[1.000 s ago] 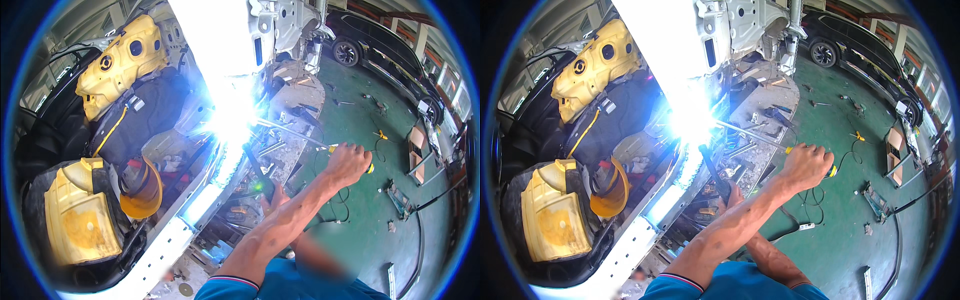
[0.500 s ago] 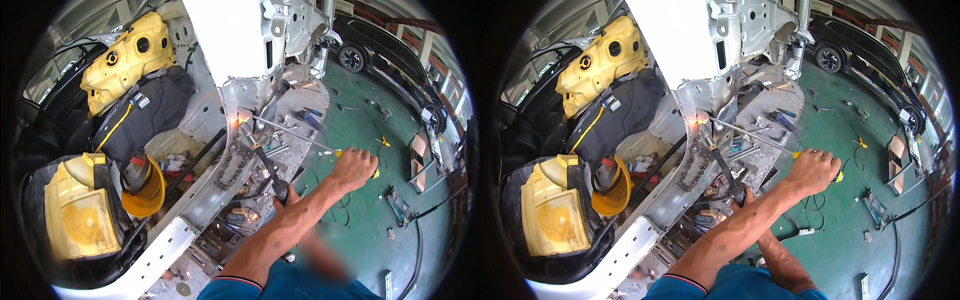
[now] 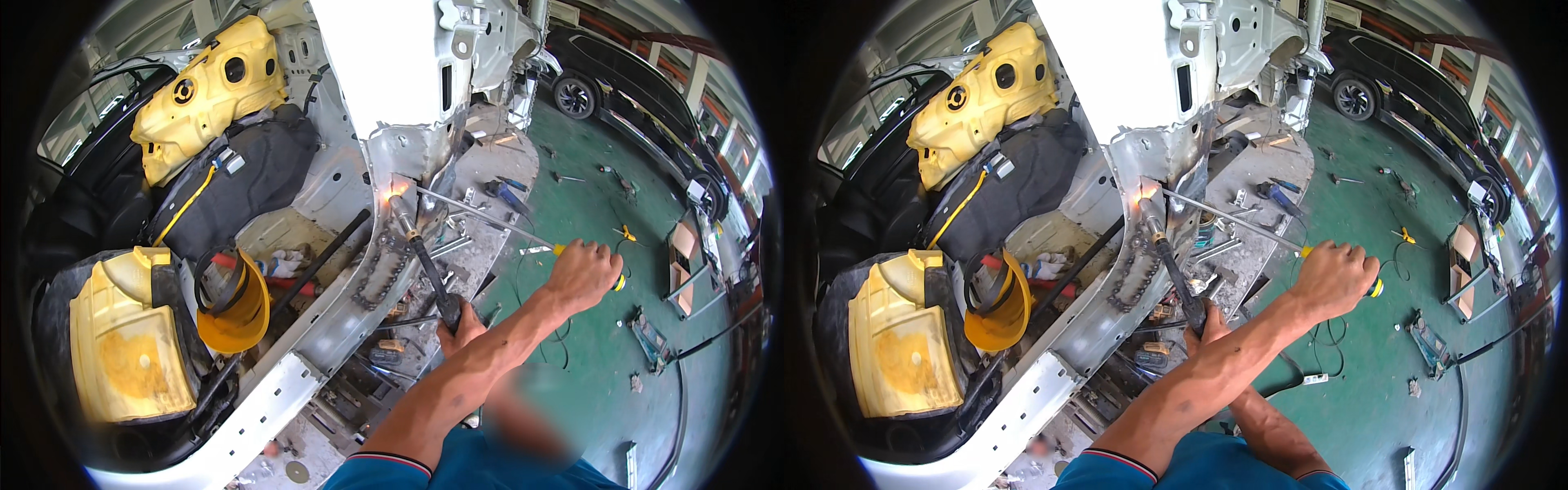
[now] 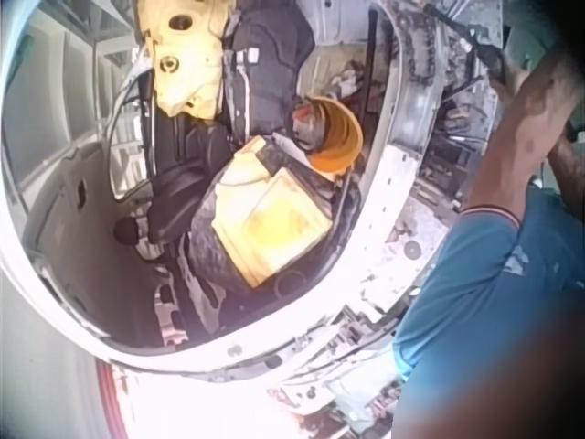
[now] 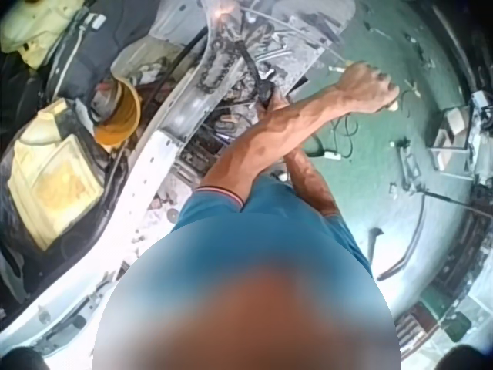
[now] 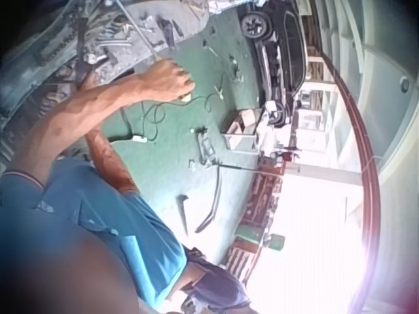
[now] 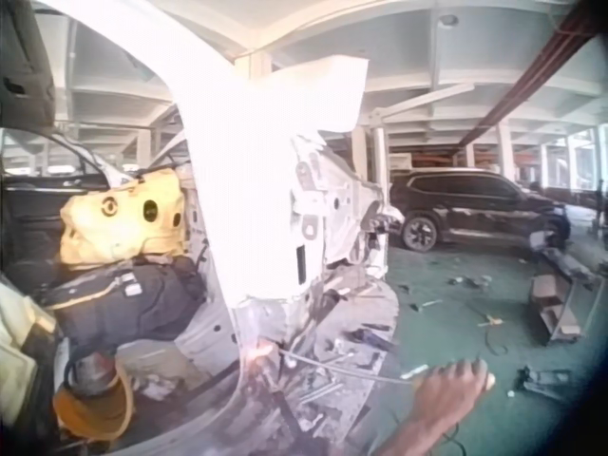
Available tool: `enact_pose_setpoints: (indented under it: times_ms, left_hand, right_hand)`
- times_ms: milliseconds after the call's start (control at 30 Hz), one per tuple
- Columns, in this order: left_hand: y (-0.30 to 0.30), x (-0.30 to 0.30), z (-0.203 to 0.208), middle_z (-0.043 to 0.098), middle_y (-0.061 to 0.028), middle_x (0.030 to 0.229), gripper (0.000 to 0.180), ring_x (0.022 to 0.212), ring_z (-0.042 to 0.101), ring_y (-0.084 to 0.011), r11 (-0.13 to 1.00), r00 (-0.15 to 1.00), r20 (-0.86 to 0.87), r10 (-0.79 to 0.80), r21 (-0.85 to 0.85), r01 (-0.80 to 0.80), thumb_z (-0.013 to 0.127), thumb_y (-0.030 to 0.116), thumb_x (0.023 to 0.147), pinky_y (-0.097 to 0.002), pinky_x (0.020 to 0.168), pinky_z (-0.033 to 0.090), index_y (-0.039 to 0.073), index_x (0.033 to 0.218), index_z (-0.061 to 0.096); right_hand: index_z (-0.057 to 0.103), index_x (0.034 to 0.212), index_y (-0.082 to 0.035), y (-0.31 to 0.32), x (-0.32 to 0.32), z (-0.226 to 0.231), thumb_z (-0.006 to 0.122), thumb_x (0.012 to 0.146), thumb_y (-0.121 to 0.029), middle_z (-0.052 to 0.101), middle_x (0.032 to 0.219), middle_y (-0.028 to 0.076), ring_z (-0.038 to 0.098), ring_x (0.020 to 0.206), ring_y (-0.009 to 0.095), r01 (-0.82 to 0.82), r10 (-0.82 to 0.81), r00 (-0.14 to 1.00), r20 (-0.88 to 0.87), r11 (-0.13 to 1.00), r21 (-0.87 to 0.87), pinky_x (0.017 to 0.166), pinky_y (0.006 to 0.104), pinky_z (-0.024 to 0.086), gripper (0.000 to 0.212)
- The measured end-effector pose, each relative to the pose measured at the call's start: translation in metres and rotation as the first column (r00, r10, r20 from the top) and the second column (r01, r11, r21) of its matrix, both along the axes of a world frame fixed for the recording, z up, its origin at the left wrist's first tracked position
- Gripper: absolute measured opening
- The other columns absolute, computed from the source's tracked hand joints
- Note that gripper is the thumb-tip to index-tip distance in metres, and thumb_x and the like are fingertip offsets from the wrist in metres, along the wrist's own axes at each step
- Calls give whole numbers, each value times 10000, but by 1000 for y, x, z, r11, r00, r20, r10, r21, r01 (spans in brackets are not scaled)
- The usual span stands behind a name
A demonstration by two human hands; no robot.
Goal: The person welds a seam on a car frame using a welding torch, then uses a hammer to tap the weld area and a screwdriver to scrape the surface. Another person briefly assists by hammering the same area.
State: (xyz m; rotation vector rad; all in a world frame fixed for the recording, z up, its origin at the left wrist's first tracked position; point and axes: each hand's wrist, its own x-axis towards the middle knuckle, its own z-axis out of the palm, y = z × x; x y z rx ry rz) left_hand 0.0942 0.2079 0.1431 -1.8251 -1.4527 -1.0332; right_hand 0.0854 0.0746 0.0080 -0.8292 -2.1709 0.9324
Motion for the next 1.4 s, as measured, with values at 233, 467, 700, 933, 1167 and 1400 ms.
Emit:
enact_pose_setpoints:
  times_ms: [233,467,700,933,1167,1400]
  left_hand:
    - [-1,-1,1,666,-60,726,122,684,698,-227,999,1000,10,-16,31,15,744,121,758,-391,598,520,107,792,627]
    - [-1,-1,2,674,-63,727,122,694,714,-240,999,999,19,-29,20,29,739,129,755,-398,595,531,108,801,628]
    - [-1,-2,2,679,-66,739,118,704,720,-247,1000,1000,13,-27,11,27,737,126,754,-409,608,540,103,803,631]
    - [-3,-2,4,723,-88,820,110,805,745,-263,991,1000,13,-26,-130,27,738,105,799,-422,680,549,78,893,688]
    - [-2,-3,4,669,-68,715,119,671,703,-247,999,999,19,-42,25,41,736,90,749,-407,575,505,95,785,623]
    - [0,-3,3,679,-66,722,115,678,705,-241,999,1000,6,-28,22,28,741,97,750,-402,583,509,101,789,632]
  right_hand:
    - [600,1399,-94,-13,0,3,797,888,-185,743,1104,236,745,935,457,43,-43,999,-19,999,30,794,523,578,555]
    - [589,1362,-73,-16,-3,5,789,872,-154,735,1102,230,738,959,469,28,-26,998,-64,999,41,807,520,582,535]
    - [524,1457,-30,-16,-4,2,771,852,-122,684,1227,275,713,1060,480,-14,13,1000,-20,998,-65,901,527,566,661]
    - [536,1482,-17,-2,7,-6,791,913,-167,701,1175,236,720,1019,378,-43,50,991,-125,998,53,920,466,550,641]
    - [545,1456,-8,13,20,-17,796,910,-179,705,1133,222,710,1047,367,-78,78,996,42,997,-2,941,475,540,625]
    - [545,1463,-19,7,14,13,790,918,-209,724,1182,266,731,1123,396,-82,88,995,54,992,-100,955,490,549,626]
